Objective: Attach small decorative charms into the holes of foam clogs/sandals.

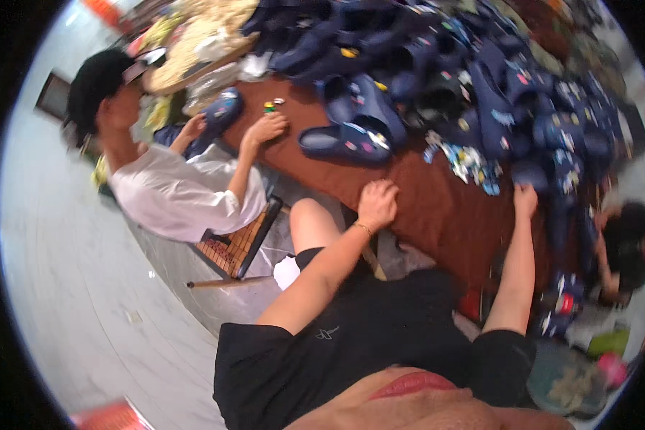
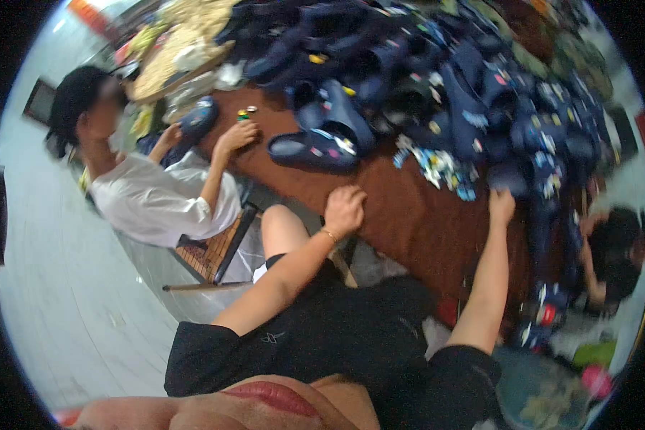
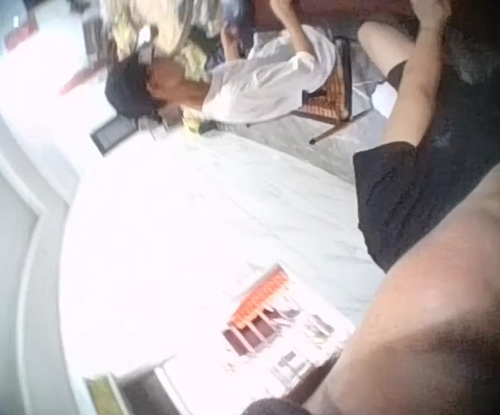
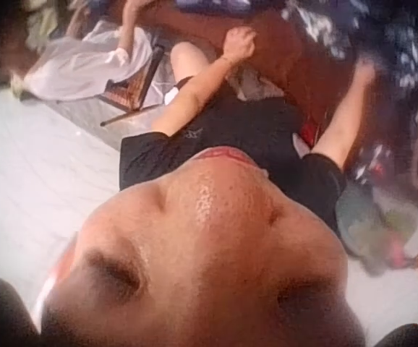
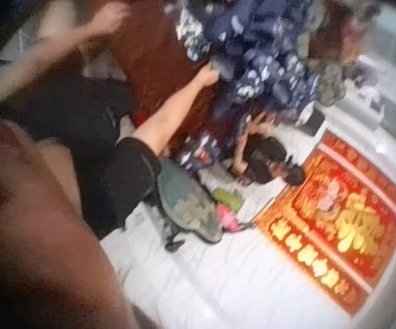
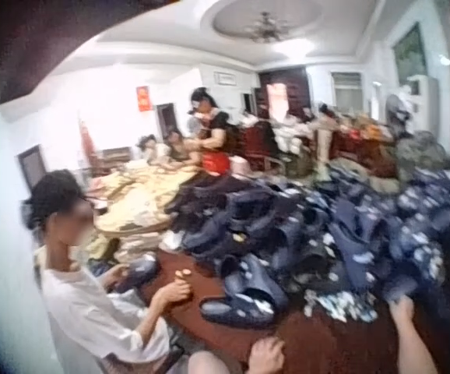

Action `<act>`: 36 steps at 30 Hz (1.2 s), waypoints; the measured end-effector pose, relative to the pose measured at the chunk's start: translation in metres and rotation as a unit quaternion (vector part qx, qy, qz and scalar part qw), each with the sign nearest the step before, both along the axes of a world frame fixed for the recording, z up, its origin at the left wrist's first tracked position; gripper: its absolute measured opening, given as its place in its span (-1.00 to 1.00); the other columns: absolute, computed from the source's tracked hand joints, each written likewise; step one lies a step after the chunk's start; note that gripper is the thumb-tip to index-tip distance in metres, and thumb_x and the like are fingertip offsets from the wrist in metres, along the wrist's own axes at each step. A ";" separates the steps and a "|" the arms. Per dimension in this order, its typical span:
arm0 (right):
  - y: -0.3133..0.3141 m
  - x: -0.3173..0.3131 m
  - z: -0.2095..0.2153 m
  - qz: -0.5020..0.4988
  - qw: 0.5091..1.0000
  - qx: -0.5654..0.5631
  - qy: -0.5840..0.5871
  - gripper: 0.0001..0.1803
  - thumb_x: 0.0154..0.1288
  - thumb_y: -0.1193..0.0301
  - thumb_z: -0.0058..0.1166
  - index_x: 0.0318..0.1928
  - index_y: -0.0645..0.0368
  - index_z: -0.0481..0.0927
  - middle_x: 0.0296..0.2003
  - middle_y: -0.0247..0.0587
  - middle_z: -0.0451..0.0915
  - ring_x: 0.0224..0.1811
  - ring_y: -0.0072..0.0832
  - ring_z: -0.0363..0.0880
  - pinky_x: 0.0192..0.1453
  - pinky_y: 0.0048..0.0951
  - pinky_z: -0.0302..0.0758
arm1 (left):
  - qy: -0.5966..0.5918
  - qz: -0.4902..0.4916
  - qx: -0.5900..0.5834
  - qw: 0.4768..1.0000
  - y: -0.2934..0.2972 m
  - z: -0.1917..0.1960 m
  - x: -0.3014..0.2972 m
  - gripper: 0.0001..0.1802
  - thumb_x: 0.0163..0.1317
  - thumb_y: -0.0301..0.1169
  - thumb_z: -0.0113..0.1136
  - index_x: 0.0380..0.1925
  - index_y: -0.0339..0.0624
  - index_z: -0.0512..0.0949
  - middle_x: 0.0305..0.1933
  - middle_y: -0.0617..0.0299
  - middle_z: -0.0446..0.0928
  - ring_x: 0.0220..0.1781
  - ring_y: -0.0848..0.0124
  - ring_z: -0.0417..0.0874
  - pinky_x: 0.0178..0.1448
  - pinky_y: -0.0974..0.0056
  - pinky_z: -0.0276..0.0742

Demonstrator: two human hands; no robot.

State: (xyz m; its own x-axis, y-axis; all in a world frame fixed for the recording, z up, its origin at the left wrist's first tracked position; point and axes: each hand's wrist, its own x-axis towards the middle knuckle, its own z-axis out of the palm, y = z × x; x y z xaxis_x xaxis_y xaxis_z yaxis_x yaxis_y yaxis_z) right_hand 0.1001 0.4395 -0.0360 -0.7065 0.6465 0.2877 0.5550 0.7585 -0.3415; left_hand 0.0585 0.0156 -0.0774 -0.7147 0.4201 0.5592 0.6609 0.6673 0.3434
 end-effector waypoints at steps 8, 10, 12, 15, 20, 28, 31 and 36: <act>-0.106 0.082 0.005 0.099 0.976 -0.096 0.170 -0.83 0.02 0.39 0.11 -0.38 0.19 0.47 -0.47 -0.09 0.45 -0.36 -0.19 0.42 -0.26 -0.28 0.35 | -0.018 0.020 -0.033 0.999 0.000 0.001 -0.001 -0.71 0.00 -0.34 0.08 -0.22 -0.10 0.51 -0.05 0.17 0.43 0.02 0.20 0.40 0.11 0.11 0.25; -0.141 0.112 0.003 0.117 0.965 -0.151 0.180 -0.85 0.02 0.42 0.10 -0.39 0.19 0.46 -0.49 -0.12 0.41 -0.39 -0.22 0.41 -0.30 -0.31 0.34 | -0.028 0.004 -0.032 0.999 0.002 0.005 0.000 -0.71 0.02 -0.32 0.09 -0.21 -0.12 0.50 -0.04 0.17 0.43 0.01 0.17 0.40 0.09 0.11 0.27; -0.182 0.134 0.006 0.138 0.958 -0.195 0.161 -0.86 0.01 0.45 0.11 -0.39 0.18 0.45 -0.48 -0.13 0.39 -0.40 -0.22 0.40 -0.31 -0.32 0.34 | -0.037 0.004 -0.035 0.999 0.003 0.010 0.004 -0.70 0.04 -0.29 0.10 -0.20 -0.14 0.49 -0.04 0.16 0.43 0.00 0.15 0.40 0.08 0.11 0.29; -0.222 0.161 0.005 0.221 0.946 -0.186 0.147 -0.83 -0.01 0.44 0.14 -0.39 0.16 0.44 -0.46 -0.13 0.36 -0.39 -0.16 0.39 -0.31 -0.27 0.34 | -0.182 -0.126 0.112 0.969 0.012 0.026 0.013 -0.60 0.08 -0.31 0.14 -0.07 -0.25 0.43 -0.02 0.02 0.41 -0.01 0.14 0.46 0.06 0.18 0.36; -0.251 0.166 0.005 0.403 0.899 -0.160 0.059 -0.79 0.01 0.36 0.14 -0.32 0.11 0.46 -0.44 -0.12 0.38 -0.34 -0.17 0.43 -0.24 -0.26 0.40 | -0.365 -0.168 0.212 0.891 0.023 0.036 0.035 -0.43 0.02 -0.39 0.18 0.08 -0.25 0.30 0.05 0.00 0.39 0.07 0.12 0.43 0.08 0.18 0.35; -0.234 0.108 0.001 0.262 0.892 -0.355 0.103 -0.73 0.11 0.42 0.01 -0.15 0.21 0.45 -0.29 -0.08 0.50 -0.29 -0.28 0.53 -0.19 -0.34 0.45 | -0.091 -0.054 0.094 0.990 0.005 0.056 0.035 -0.59 -0.04 -0.51 0.14 -0.10 -0.26 0.39 -0.23 0.01 0.47 -0.13 0.05 0.48 -0.05 0.14 0.40; -0.226 0.070 -0.004 0.166 0.920 -0.325 0.141 -0.61 0.11 0.35 0.03 -0.05 0.27 0.41 -0.15 0.05 0.43 -0.23 -0.21 0.51 -0.11 -0.30 0.43 | -0.049 -0.115 0.084 0.989 0.009 0.062 0.050 -0.76 -0.02 -0.56 0.09 -0.28 -0.25 0.45 -0.34 0.04 0.46 -0.23 0.09 0.48 -0.11 0.14 0.40; -0.234 0.028 -0.013 0.145 0.958 -0.243 0.050 -0.54 0.03 0.24 0.10 -0.13 0.33 0.47 -0.22 0.18 0.48 -0.13 0.00 0.45 -0.02 -0.14 0.38 | -0.136 -0.145 -0.184 0.963 0.037 0.026 0.055 -0.80 0.01 -0.51 -0.05 -0.36 -0.30 0.52 -0.33 0.02 0.51 -0.23 0.13 0.55 -0.15 0.13 0.47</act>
